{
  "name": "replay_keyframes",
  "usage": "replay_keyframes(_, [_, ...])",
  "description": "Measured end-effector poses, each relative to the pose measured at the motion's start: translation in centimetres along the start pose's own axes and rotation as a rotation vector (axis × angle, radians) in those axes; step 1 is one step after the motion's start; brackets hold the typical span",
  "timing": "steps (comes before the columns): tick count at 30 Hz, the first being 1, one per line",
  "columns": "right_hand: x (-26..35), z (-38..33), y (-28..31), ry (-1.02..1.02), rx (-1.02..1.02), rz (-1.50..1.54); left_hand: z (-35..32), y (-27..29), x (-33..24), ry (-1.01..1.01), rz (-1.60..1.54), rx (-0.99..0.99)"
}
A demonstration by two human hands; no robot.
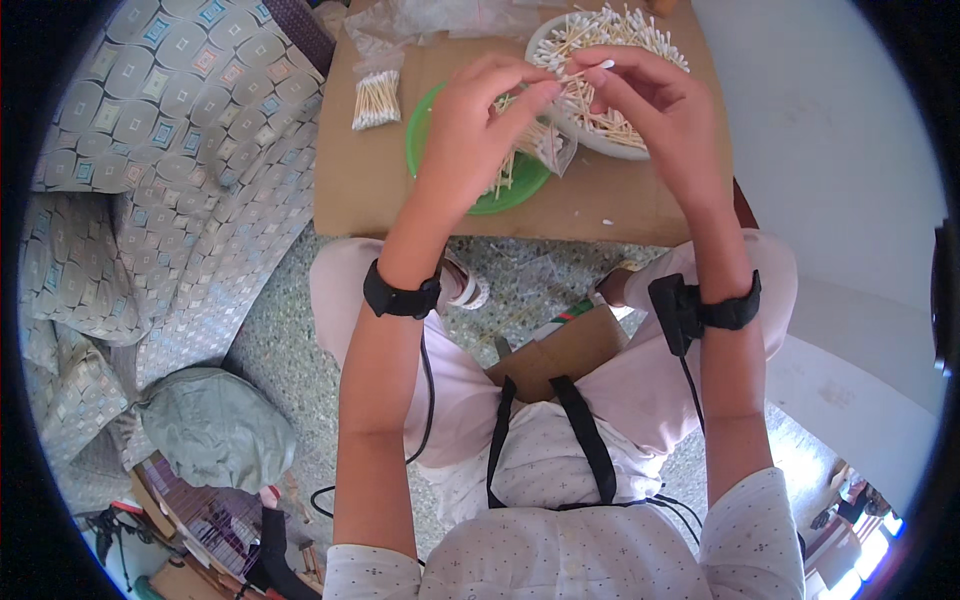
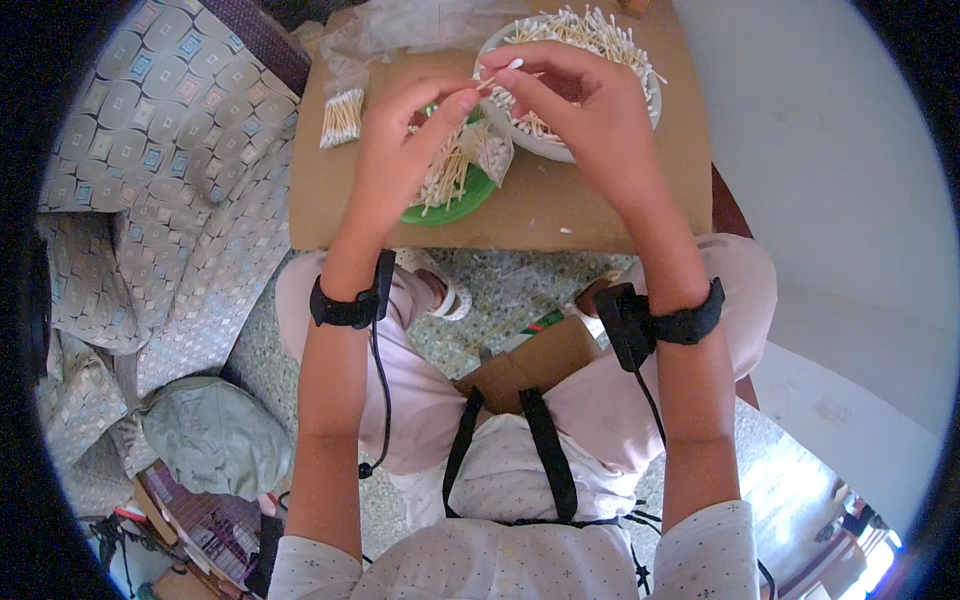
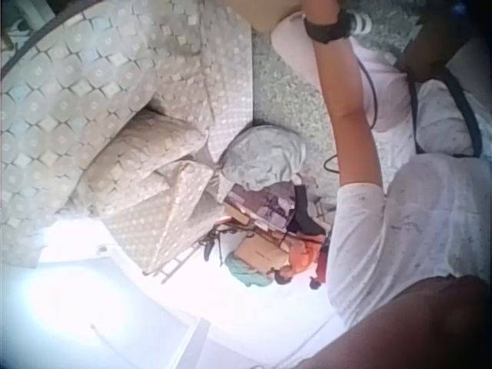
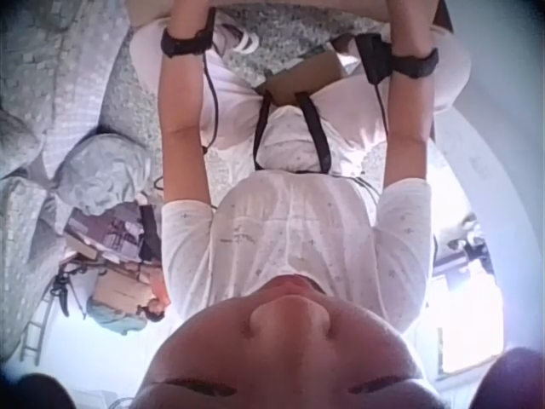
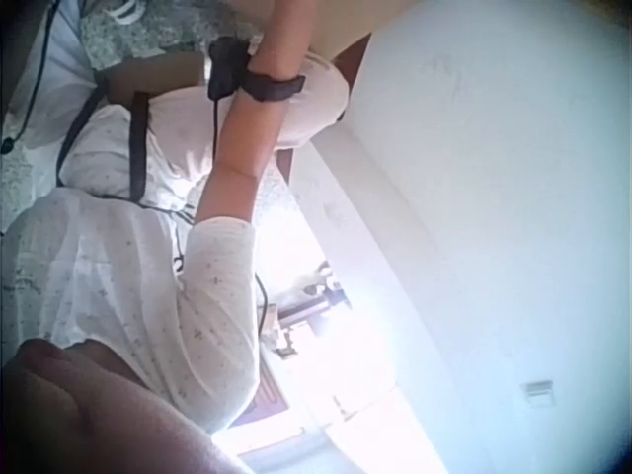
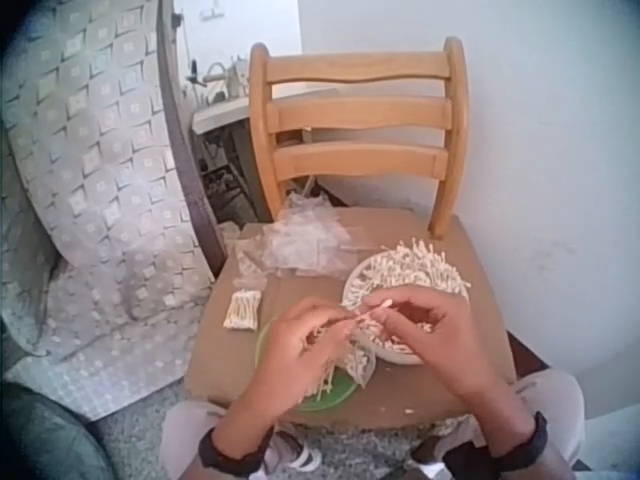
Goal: Counting and packaging cotton swabs into small plastic bags.
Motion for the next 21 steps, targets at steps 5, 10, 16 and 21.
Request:
replay_keyframes(5, [0.5, -0.3, -0.4, -0.083, -0.035, 0.105, 0.0, 0.5, -0.1, -0.078, 0.061, -0.057])
replay_keyframes(10, [0.6, -1.3, 0.2, -0.129, -0.069, 0.113, -0.4, 0.3, -0.3, -0.191, 0.068, -0.047])
replay_keyframes(16, [0.0, -3.3, 3.0, -0.079, -0.160, -0.091, -2.9, -1.1, -0.3, -0.377, 0.275, 0.402])
replay_keyframes(21, [-2.3, -5.6, 2.3, -0.103, -0.217, -0.074, -3.1, -1.0, 1.4, -0.331, 0.333, 0.436])
Point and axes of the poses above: each hand's wrist, its own z-axis towards the middle knuckle, its own y-axis out of the back of the hand, x = y × z, the point moved 5 cm from there along z, towards the middle knuckle, and after that the axes turned 15 degrees about -x, right-handed, at the moved point
